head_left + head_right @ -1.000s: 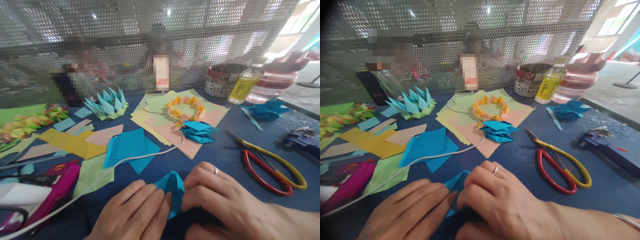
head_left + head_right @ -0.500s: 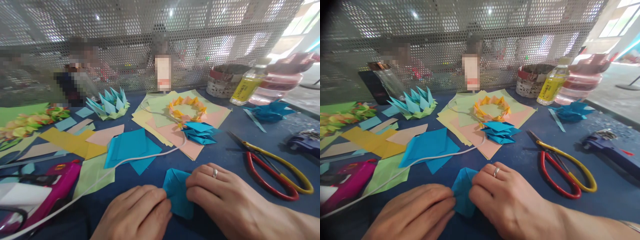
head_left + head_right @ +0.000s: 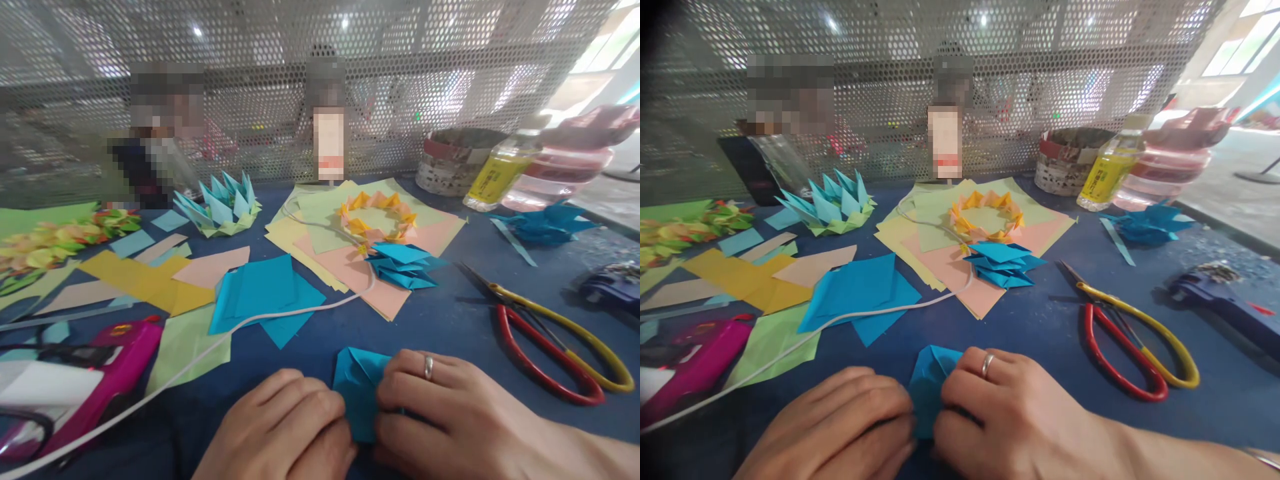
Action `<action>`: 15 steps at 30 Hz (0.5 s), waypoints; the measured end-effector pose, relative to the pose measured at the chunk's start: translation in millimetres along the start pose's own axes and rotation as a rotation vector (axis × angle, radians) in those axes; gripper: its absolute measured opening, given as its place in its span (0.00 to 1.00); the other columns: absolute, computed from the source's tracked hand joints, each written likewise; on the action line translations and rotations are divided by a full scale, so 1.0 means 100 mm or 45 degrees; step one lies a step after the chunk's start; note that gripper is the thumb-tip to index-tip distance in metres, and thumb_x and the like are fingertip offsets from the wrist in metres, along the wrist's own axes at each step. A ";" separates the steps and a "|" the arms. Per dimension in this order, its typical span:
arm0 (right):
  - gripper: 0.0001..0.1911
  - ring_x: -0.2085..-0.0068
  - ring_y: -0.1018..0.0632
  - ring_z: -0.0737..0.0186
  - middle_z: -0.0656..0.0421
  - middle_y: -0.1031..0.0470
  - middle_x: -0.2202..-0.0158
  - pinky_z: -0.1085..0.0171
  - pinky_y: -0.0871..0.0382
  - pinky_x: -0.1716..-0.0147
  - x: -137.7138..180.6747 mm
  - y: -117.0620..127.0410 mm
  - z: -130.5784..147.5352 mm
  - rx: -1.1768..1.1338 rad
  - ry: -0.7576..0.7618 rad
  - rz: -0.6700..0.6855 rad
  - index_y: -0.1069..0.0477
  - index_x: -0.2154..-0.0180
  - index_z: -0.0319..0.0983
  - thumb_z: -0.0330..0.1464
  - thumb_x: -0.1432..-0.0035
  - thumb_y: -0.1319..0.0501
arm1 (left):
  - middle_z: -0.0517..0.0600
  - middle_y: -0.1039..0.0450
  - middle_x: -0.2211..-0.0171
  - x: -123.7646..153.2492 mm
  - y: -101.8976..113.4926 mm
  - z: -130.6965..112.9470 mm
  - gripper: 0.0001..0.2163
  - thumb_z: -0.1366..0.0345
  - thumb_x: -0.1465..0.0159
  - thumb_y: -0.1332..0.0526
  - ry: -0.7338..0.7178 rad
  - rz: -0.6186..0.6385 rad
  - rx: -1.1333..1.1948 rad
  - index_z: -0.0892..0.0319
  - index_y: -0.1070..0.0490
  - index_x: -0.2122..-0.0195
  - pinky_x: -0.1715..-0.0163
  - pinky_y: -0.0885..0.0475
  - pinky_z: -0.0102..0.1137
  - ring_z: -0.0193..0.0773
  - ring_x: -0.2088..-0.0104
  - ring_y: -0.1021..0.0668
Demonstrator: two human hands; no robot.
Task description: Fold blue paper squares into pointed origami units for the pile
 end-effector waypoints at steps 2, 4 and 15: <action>0.17 0.71 0.29 0.61 0.57 0.27 0.70 0.63 0.33 0.72 0.02 0.04 -0.03 0.010 -0.046 -0.050 0.31 0.74 0.40 0.27 0.31 0.48 | 0.45 0.22 0.72 -0.01 0.01 0.02 0.12 0.72 0.31 0.44 -0.002 0.005 -0.024 0.58 0.25 0.71 0.63 0.26 0.31 0.33 0.71 0.20; 0.17 0.72 0.29 0.62 0.58 0.28 0.71 0.64 0.34 0.74 0.02 0.09 -0.04 -0.003 -0.078 -0.101 0.32 0.75 0.41 0.28 0.32 0.45 | 0.46 0.23 0.72 -0.03 0.01 0.01 0.10 0.67 0.32 0.41 -0.048 0.005 -0.096 0.57 0.25 0.71 0.62 0.24 0.30 0.33 0.70 0.20; 0.09 0.70 0.24 0.66 0.63 0.25 0.72 0.68 0.32 0.70 -0.01 0.04 -0.28 -0.195 -0.463 -0.139 0.31 0.71 0.41 0.24 0.41 0.37 | 0.45 0.20 0.73 0.06 0.01 0.02 0.10 0.67 0.34 0.40 -0.172 -0.137 -0.148 0.56 0.24 0.72 0.61 0.23 0.31 0.36 0.69 0.18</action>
Point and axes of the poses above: each hand's wrist, its own x-axis away from the middle knuckle, its own y-axis out of the back of the hand, z = x × y, the point moved 9 cm from there along -x, towards the middle knuckle
